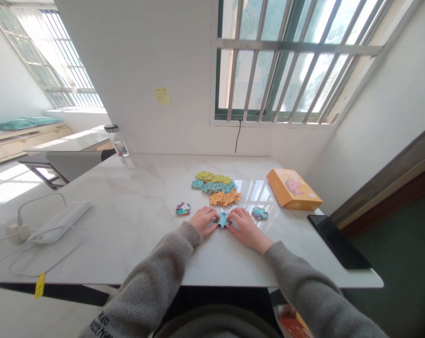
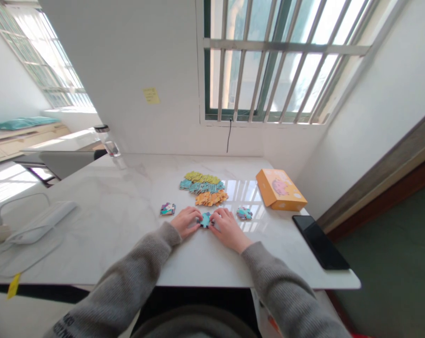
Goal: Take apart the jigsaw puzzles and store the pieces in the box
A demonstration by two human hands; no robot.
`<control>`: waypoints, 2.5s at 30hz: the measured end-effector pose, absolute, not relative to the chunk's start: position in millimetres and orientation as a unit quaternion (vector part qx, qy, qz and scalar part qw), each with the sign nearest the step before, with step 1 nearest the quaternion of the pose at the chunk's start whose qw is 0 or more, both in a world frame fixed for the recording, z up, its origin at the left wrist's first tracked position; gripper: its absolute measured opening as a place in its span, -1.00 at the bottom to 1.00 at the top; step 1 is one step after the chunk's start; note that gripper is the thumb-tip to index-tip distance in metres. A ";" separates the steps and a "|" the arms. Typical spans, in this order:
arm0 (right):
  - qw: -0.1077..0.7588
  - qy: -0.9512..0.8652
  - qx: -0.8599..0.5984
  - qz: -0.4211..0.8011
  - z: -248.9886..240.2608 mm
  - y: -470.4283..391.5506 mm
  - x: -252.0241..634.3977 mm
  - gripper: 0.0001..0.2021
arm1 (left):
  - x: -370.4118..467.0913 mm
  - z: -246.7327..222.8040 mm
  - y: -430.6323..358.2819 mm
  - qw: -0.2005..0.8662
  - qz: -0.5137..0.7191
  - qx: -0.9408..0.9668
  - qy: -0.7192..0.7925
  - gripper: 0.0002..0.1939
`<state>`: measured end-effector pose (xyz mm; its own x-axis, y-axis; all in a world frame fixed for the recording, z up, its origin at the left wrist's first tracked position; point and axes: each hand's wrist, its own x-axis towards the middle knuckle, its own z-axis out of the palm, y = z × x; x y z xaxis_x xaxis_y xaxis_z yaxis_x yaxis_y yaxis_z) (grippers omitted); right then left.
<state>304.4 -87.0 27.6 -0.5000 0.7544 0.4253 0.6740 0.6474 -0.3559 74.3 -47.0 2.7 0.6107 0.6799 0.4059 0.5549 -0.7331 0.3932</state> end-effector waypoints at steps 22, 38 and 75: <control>0.372 -0.780 -0.502 0.047 35.5 -65.1 407.7 -0.86 | 75.8 2.0 -49.8 0.118 0.294 0.881 0.353 -0.70; 0.314 -0.821 -0.474 0.047 36.9 -78.0 372.5 -0.78 | 79.0 14.6 -54.3 0.108 0.258 0.875 0.396 -0.82; 0.276 -0.812 -0.506 0.096 58.7 -53.5 392.9 -0.72 | 77.5 15.2 -55.4 0.121 0.269 0.885 0.360 -0.65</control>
<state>392.9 -53.5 58.7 -0.3363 0.8740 0.3506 0.7676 0.4701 -0.4357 77.5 -55.4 15.2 0.5961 0.7020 0.3897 0.5721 -0.7119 0.4073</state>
